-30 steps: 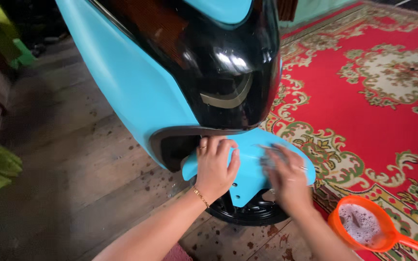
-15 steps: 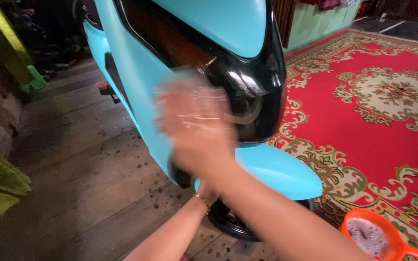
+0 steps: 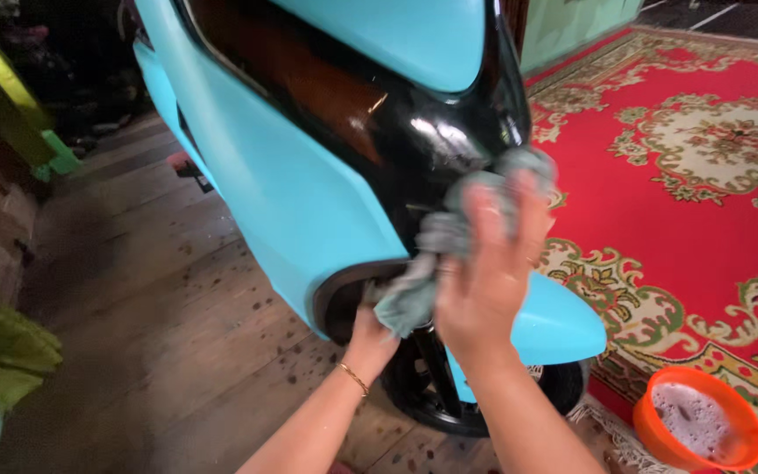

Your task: The person cleans a light blue scooter using a cloth and a small orange bucket of soapy water. They wipe the rear suspension, seat, and front fender areas while kneeling on a rug.

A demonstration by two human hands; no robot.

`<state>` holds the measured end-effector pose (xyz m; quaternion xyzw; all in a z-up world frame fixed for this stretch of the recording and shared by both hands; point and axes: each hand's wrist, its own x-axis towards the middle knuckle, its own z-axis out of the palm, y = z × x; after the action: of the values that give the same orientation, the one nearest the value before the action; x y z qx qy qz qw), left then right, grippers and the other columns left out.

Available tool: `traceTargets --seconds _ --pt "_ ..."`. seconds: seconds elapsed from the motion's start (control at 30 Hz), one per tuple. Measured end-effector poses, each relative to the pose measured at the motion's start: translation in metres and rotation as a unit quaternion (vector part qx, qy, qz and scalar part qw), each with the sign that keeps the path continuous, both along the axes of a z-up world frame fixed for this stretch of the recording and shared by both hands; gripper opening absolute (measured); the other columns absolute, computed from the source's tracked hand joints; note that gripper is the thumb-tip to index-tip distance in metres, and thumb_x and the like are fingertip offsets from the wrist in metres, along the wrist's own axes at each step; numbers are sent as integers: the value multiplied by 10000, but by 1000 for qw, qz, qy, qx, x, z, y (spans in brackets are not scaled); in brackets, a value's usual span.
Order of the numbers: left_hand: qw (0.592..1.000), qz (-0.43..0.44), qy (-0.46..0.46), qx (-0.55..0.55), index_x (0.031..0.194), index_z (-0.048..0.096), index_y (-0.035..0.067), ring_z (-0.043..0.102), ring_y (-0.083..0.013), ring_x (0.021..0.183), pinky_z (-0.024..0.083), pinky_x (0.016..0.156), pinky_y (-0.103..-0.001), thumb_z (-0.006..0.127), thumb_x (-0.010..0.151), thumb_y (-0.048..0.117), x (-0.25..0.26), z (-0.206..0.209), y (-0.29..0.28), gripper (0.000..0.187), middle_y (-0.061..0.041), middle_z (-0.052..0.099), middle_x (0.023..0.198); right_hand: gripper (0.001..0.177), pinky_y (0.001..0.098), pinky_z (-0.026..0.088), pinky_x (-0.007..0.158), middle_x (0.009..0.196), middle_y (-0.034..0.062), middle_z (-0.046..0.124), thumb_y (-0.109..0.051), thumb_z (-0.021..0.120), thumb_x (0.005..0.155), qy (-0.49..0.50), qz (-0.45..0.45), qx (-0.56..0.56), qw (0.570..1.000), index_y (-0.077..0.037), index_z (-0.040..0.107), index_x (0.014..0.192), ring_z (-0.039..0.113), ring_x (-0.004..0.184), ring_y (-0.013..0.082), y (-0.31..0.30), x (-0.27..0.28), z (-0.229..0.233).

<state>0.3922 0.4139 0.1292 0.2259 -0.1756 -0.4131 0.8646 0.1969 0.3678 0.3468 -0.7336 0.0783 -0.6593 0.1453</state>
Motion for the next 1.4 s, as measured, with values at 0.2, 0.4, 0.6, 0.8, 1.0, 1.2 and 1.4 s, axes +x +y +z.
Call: traceTargets --seconds 0.2,0.4,0.6,0.8,1.0,1.2,1.4 --pt "823 176 -432 325 1331 551 34 609 -223 1058 502 961 -390 501 1049 288 -52 36 73 383 -68 592 1263 573 484 344 1229 1579 209 443 -1 559 902 63 133 117 982 -55 496 1469 436 1476 422 35 -8 -126" --pt "920 59 -2 386 1144 669 60 688 -208 907 572 821 -395 475 1015 372 -56 67 95 390 -73 737 1019 455 504 402 1131 1472 213 533 -70 601 959 179 135 116 968 -64 594 1414 476 1343 438 69 48 -139" --pt "881 88 -124 448 1118 675 61 549 -177 813 446 681 -352 541 1045 399 -20 35 129 371 -42 606 953 402 391 554 866 1217 152 582 -42 547 876 265 178 374 871 -113 660 1255 650 1001 323 77 52 -137" --pt "761 -1 -147 632 1226 684 170 653 -136 894 501 781 -328 417 1011 420 4 37 143 425 -10 744 1098 374 378 510 886 1256 95 623 -136 462 996 73 418 631 649 -123 500 1368 590 1042 225 96 124 -177" --pt "718 43 -316 618 1284 687 53 655 -162 999 484 868 -347 519 953 144 47 -37 140 382 -69 768 1143 424 388 480 975 1335 74 589 -235 482 1000 -3 414 736 535 -117 488 1408 555 1146 224 102 225 -271" --pt "682 66 -382 621 1289 655 26 681 -250 1088 517 967 -364 504 968 101 69 -70 152 363 -132 747 1210 497 399 451 1065 1414 52 556 -333 503 1003 -68 428 748 503 -112 475 1448 519 1251 223 78 302 -366" --pt "716 25 -331 614 1347 584 13 616 -176 1209 451 1047 -343 471 986 92 45 -38 130 387 -88 692 1324 573 380 431 1113 1467 20 527 -396 545 989 -98 448 654 601 -114 443 1477 491 1325 209 79 301 -331"
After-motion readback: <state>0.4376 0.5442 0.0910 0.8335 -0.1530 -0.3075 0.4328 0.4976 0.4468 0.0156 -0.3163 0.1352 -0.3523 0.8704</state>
